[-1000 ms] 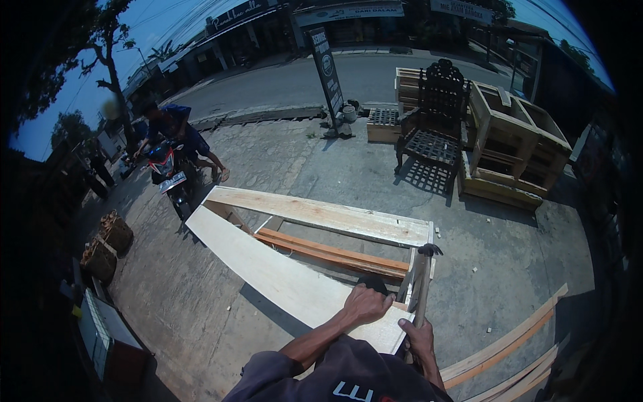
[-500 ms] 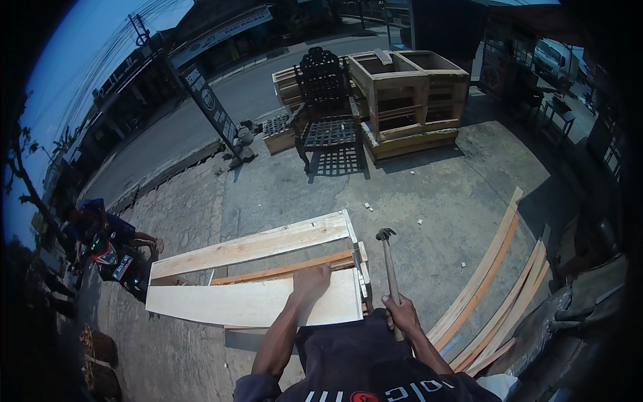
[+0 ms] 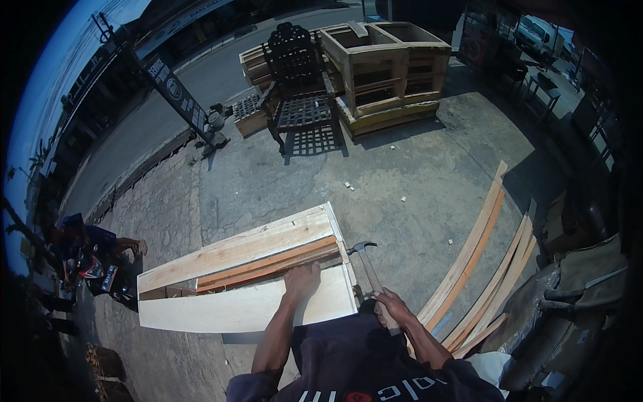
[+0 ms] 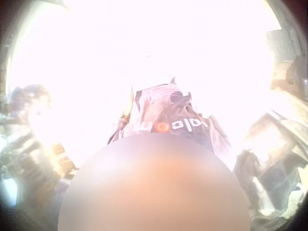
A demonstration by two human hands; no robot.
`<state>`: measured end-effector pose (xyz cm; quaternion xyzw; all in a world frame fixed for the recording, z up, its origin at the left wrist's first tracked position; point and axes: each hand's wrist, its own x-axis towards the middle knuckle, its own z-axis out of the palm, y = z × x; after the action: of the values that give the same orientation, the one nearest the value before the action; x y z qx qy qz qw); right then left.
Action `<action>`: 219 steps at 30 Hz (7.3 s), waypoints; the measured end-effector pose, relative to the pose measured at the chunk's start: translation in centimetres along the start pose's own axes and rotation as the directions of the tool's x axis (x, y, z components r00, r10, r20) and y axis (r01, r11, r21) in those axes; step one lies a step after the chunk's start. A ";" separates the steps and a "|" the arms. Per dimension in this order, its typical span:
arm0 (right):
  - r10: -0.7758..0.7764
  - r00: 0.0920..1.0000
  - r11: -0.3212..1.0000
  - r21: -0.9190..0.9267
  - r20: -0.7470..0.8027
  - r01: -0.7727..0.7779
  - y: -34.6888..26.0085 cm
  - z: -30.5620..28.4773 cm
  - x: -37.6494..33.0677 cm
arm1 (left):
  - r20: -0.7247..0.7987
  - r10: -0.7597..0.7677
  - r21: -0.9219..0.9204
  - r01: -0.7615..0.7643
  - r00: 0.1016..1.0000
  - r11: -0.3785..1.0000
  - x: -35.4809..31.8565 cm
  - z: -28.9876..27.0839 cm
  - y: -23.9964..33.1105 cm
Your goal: The person measures and marks a wooden plank, then uses a hammer and nails to attach it to a wooden frame structure. They repeatedly hammer nails into the plank to secure it to the frame.
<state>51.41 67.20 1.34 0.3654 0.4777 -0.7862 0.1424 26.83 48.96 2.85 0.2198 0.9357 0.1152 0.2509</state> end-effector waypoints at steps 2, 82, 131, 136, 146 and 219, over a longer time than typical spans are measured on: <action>-0.022 0.999 0.999 0.046 0.029 0.021 -0.8 0.2 0.0 | 0.007 0.014 -0.007 -0.014 1.000 1.000 -0.2 -0.6 0.5; -0.731 0.647 0.595 -0.668 -0.218 0.447 -39.4 24.2 43.0 | 0.343 -0.728 -0.342 -0.643 0.593 -0.685 2.9 -13.5 -51.7; -0.417 0.375 0.900 -0.320 -0.828 0.296 3.5 16.1 -2.4 | 0.293 -0.623 -0.726 -0.256 0.725 -0.639 -18.6 -1.1 -53.8; -0.336 0.275 0.914 -0.241 -0.901 0.328 10.1 18.1 -9.9 | 0.459 -0.597 -0.847 0.120 0.658 -0.518 -22.8 -1.5 -53.8; -0.146 0.075 0.896 -0.100 -0.986 0.433 23.5 19.4 -22.8 | 0.404 -0.318 -0.856 0.232 0.858 -0.461 -27.1 0.4 -49.1; -0.570 -0.152 0.816 -0.533 -0.808 -0.223 116.1 -10.6 -46.1 | 0.506 0.047 -0.862 0.502 0.861 0.069 -24.1 88.2 -24.3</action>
<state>154.50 12.07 -43.92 0.6952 0.6523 -0.0889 -0.2887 82.84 25.68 -69.75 -0.1403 0.5634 0.6145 0.5341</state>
